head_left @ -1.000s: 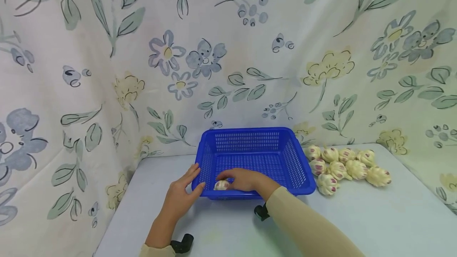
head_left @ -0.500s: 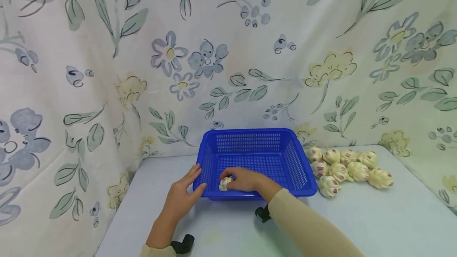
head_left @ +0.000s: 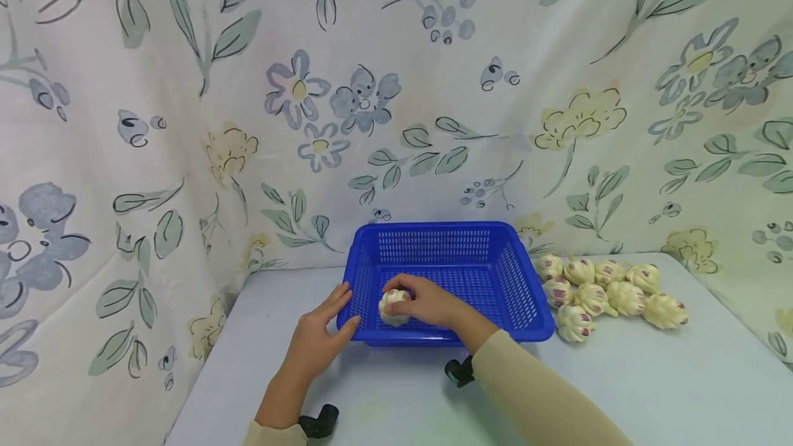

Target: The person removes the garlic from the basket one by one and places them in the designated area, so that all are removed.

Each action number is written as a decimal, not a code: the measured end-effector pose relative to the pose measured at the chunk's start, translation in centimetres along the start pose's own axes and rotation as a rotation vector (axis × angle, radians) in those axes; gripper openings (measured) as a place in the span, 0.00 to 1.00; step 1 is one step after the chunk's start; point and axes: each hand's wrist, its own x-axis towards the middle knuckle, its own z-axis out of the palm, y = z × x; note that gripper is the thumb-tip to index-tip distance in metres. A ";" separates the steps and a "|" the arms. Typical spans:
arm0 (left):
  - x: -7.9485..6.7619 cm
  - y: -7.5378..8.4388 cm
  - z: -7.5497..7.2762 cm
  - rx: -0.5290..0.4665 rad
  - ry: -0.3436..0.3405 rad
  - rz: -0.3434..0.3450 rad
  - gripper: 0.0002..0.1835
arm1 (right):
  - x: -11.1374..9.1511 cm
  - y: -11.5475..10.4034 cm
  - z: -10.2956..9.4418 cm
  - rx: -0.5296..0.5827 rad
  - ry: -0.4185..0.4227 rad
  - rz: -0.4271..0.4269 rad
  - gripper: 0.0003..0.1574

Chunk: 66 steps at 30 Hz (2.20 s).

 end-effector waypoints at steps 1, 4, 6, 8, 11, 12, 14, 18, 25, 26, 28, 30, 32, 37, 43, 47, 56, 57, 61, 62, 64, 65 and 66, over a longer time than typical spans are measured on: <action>0.0 0.0 0.0 -0.002 0.000 0.001 0.30 | 0.0 0.0 0.0 0.005 0.002 -0.002 0.20; 0.1 -0.1 0.0 -0.004 0.001 0.005 0.29 | -0.1 -0.1 -0.1 0.015 0.008 -0.018 0.26; 0.1 -0.1 0.1 -0.004 0.004 0.010 0.29 | -0.1 -0.1 -0.2 0.019 0.018 -0.018 0.28; 0.1 -0.1 0.1 -0.001 0.009 0.014 0.30 | -0.1 -0.1 -0.2 0.015 0.036 -0.008 0.30; 0.0 -0.1 0.2 0.001 0.016 0.022 0.30 | -0.2 -0.1 -0.3 0.016 0.072 0.005 0.34; 0.0 0.0 0.2 -0.002 0.020 0.023 0.30 | -0.3 -0.2 -0.4 0.017 0.088 0.008 0.35; 0.0 0.0 0.2 -0.006 0.026 0.028 0.29 | -0.6 -0.3 -0.5 0.031 0.120 -0.011 0.38; 0.2 0.1 0.3 -0.014 0.024 0.039 0.29 | -1.3 -0.4 -1.3 0.086 0.213 -0.066 0.40; 0.1 0.1 0.1 -0.021 0.026 0.038 0.29 | -3.3 0.3 -3.2 0.242 0.305 -0.074 0.42; 0.1 0.1 0.0 -0.022 0.027 0.037 0.28 | -3.7 0.4 -3.4 0.255 0.316 -0.075 0.41; 0.0 0.0 0.0 -0.020 0.031 0.041 0.29 | -4.6 0.7 -4.1 0.272 0.345 -0.099 0.40; 0.0 0.0 0.0 -0.020 0.033 0.045 0.29 | -5.5 1.0 -4.8 0.279 0.385 -0.122 0.39; 0.0 -0.1 0.1 -0.022 0.036 0.049 0.29 | -6.4 1.3 -5.5 0.274 0.425 -0.145 0.38; -0.1 -0.2 0.2 -0.017 0.042 0.052 0.29 | -8.5 2.3 -7.2 0.228 0.535 -0.165 0.34; -0.1 0.0 0.1 -0.022 0.033 0.038 0.29 | -11.5 3.5 -9.2 0.122 0.680 -0.105 0.34; -0.1 0.0 0.1 -0.020 0.033 0.042 0.29 | -13.4 4.6 -10.2 0.093 0.763 -0.027 0.34; -0.1 0.1 0.1 -0.018 0.031 0.027 0.29 | -16.9 7.5 -12.6 -0.017 0.930 0.230 0.36; -0.1 0.1 0.1 -0.020 0.028 0.022 0.30 | -17.3 7.8 -12.9 -0.008 0.945 0.272 0.38; -0.1 0.1 0.2 -0.025 0.028 0.020 0.29 | -18.6 9.7 -14.1 0.036 0.992 0.423 0.43; -0.1 0.1 0.2 -0.026 0.029 0.022 0.29 | -18.9 10.2 -14.2 0.048 0.995 0.451 0.44; -0.1 0.0 0.3 -0.028 0.033 0.028 0.29 | -19.5 11.3 -14.4 0.047 0.999 0.507 0.47; -0.2 0.0 0.3 -0.027 0.036 0.030 0.29 | -19.7 11.8 -14.4 0.043 0.997 0.526 0.48; -0.2 -0.1 0.4 -0.025 0.037 0.032 0.29 | -20.0 12.3 -14.5 0.036 0.998 0.539 0.49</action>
